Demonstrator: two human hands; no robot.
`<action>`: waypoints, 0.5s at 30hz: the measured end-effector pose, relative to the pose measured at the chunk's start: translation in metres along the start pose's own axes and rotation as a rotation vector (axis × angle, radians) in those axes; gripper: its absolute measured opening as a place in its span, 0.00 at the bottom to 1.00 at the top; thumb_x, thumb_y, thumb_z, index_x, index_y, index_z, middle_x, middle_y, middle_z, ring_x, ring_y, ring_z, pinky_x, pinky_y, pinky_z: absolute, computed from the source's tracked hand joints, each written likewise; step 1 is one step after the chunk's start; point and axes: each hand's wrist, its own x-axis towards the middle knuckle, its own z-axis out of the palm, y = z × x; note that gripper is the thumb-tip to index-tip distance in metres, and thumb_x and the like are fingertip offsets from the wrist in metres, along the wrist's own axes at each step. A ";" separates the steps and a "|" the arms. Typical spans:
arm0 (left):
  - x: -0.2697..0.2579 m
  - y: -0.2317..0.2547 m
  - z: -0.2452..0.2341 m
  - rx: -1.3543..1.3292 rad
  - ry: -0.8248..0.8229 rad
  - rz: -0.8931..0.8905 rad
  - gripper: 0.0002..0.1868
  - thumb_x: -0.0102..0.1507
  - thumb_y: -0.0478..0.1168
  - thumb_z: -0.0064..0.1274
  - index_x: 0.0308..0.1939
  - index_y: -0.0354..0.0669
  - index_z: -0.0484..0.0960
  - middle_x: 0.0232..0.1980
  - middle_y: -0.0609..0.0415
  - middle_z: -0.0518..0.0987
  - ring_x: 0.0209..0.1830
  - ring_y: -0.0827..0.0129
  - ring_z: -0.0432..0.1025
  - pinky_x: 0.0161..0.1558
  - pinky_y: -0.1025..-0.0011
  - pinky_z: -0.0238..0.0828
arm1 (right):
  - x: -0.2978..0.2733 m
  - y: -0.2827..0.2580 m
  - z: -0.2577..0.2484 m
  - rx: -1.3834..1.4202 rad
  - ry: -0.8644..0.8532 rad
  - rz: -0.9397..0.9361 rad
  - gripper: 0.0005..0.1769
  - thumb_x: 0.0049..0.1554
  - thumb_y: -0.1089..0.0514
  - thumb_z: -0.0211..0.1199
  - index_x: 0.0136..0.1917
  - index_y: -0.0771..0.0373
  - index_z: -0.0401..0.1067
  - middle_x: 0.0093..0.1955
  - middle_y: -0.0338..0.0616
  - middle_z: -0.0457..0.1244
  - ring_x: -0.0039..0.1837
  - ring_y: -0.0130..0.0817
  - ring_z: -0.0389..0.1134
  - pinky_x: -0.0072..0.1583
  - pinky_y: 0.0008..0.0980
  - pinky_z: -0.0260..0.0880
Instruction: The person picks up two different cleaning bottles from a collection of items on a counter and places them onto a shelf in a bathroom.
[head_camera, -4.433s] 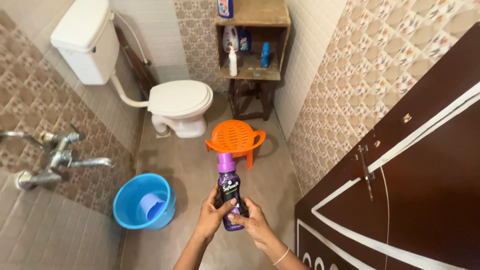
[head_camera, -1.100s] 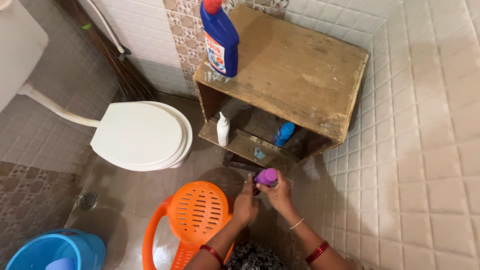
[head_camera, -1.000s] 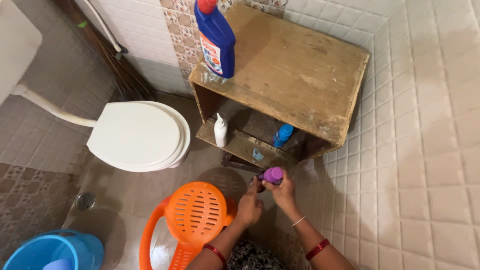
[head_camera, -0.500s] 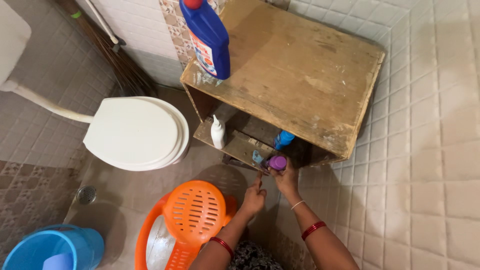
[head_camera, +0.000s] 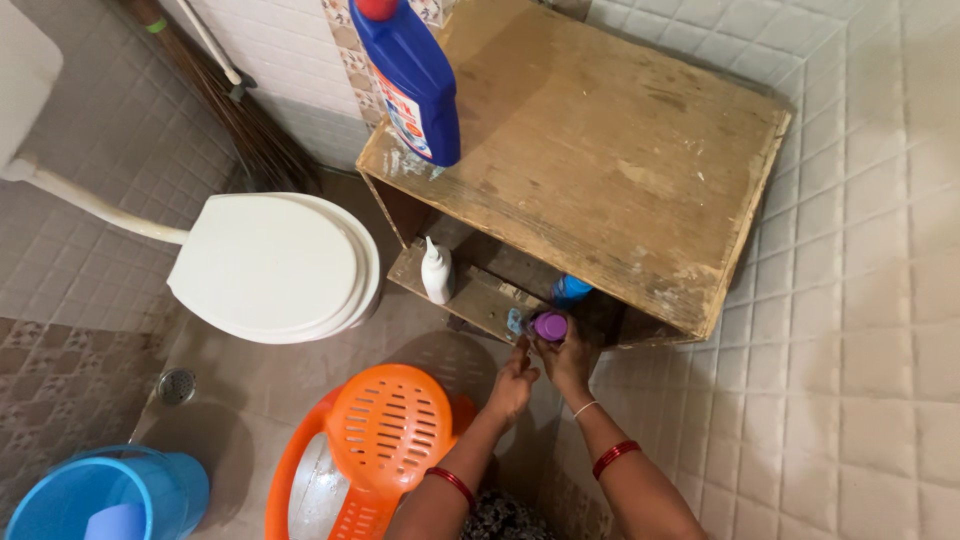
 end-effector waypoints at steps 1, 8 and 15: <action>0.002 0.001 -0.001 -0.008 0.003 -0.021 0.43 0.62 0.31 0.42 0.81 0.45 0.47 0.83 0.47 0.54 0.81 0.51 0.52 0.74 0.61 0.54 | 0.000 0.001 0.001 0.047 -0.026 0.041 0.33 0.48 0.52 0.75 0.65 0.61 0.69 0.49 0.53 0.71 0.50 0.48 0.75 0.52 0.42 0.74; 0.006 0.014 -0.003 -0.109 -0.009 -0.062 0.41 0.63 0.34 0.42 0.81 0.46 0.47 0.83 0.49 0.53 0.81 0.53 0.53 0.75 0.62 0.51 | 0.005 -0.012 -0.001 0.084 -0.104 0.192 0.33 0.51 0.49 0.74 0.66 0.60 0.69 0.47 0.54 0.72 0.49 0.45 0.76 0.50 0.40 0.75; 0.010 0.016 -0.003 -0.131 -0.022 -0.047 0.40 0.66 0.35 0.40 0.81 0.45 0.43 0.84 0.49 0.49 0.83 0.56 0.48 0.76 0.64 0.47 | 0.010 -0.006 0.005 0.097 -0.134 0.168 0.34 0.54 0.48 0.71 0.68 0.61 0.65 0.51 0.53 0.72 0.54 0.47 0.76 0.53 0.41 0.75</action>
